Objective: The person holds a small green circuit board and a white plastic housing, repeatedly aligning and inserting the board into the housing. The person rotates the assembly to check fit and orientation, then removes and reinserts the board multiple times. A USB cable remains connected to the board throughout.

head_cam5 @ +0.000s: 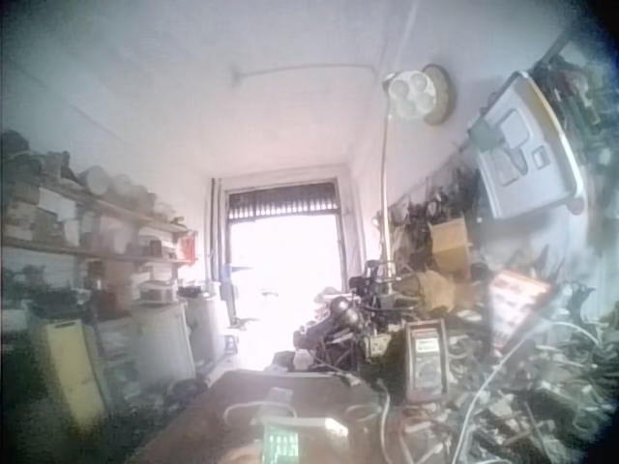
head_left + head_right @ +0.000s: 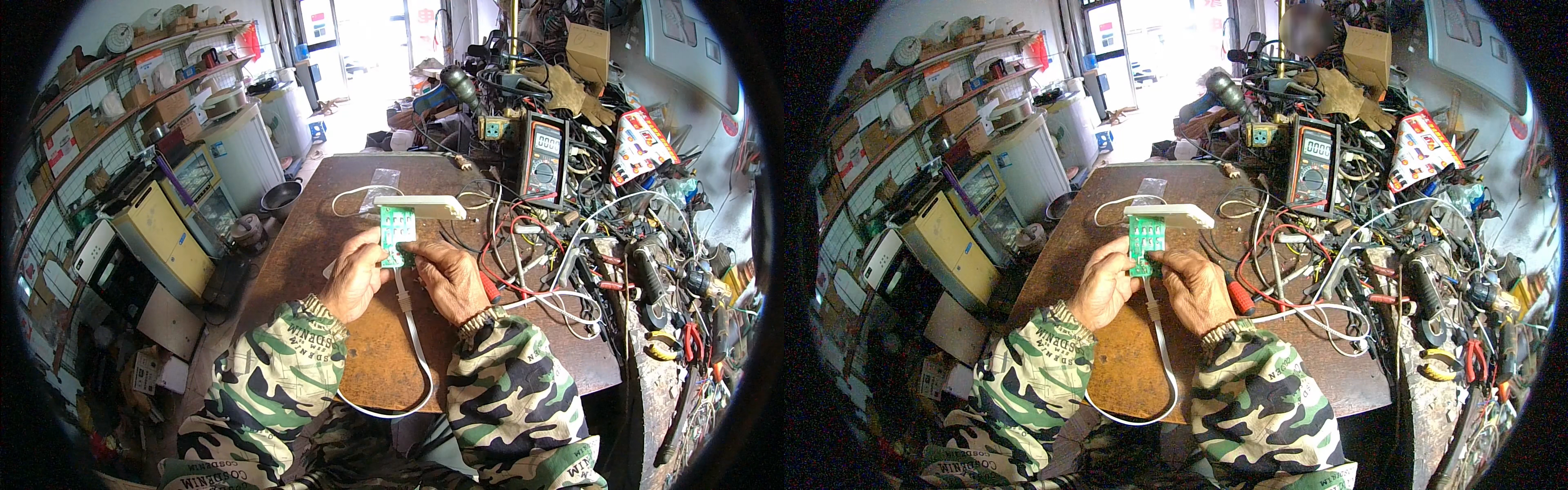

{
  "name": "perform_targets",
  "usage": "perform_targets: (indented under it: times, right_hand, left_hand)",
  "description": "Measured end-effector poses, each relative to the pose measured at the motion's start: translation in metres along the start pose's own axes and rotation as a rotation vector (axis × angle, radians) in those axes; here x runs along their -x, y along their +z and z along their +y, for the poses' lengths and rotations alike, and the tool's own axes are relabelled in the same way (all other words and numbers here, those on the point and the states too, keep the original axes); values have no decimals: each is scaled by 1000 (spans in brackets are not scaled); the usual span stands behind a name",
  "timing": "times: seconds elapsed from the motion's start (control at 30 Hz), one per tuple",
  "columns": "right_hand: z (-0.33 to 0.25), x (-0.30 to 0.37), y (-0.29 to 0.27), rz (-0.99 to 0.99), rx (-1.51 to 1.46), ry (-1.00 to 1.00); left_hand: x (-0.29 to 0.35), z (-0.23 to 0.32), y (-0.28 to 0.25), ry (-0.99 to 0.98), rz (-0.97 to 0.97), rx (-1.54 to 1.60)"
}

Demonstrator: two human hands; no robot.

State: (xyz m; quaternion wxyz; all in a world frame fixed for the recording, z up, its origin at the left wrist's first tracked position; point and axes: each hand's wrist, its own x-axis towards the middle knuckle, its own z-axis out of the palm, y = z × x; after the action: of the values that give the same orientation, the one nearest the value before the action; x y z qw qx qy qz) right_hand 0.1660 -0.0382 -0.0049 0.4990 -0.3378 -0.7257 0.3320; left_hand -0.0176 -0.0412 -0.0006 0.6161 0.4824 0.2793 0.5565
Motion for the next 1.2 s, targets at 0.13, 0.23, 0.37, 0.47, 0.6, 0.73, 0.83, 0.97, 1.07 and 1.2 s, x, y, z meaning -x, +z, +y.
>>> perform_targets:
  times: [0.13, 0.23, 0.37, 0.47, 0.6, 0.73, 0.83, 0.97, 1.07, 1.2]
  right_hand:
    - [4, 0, 0, 5, -4, -3]
    - [3, 1, -2, 8, 14, -19]
    - [4, 0, -5, 22, 34, -68]
    - [2, -2, -2, 35, 70, -131]
    - [-4, -1, -14, 211, 166, -124]
    - [24, -8, -21, 391, -157, 19]
    - [10, -7, -32, 422, -184, 100]
    - [12, -4, -27, 386, -47, 121]
    - [18, -2, -25, 302, 48, 136]
    - [15, 1, -25, 257, 254, 110]
  left_hand:
    - [-2, 0, 1, -16, -7, -24]
    - [-2, 0, 1, -24, -5, -31]
    - [-7, -6, -2, 13, -44, 26]
    - [-2, 2, -2, 39, -1, 2]
    - [-9, 3, 4, 54, 18, -7]
    - [-6, 13, 2, 93, 44, -5]
    - [-3, 18, -3, 114, 55, 22]
    - [-5, 23, -6, 132, 43, 22]
    - [-7, 32, -9, 159, 65, 44]
    - [-12, 39, -24, 142, 24, 17]
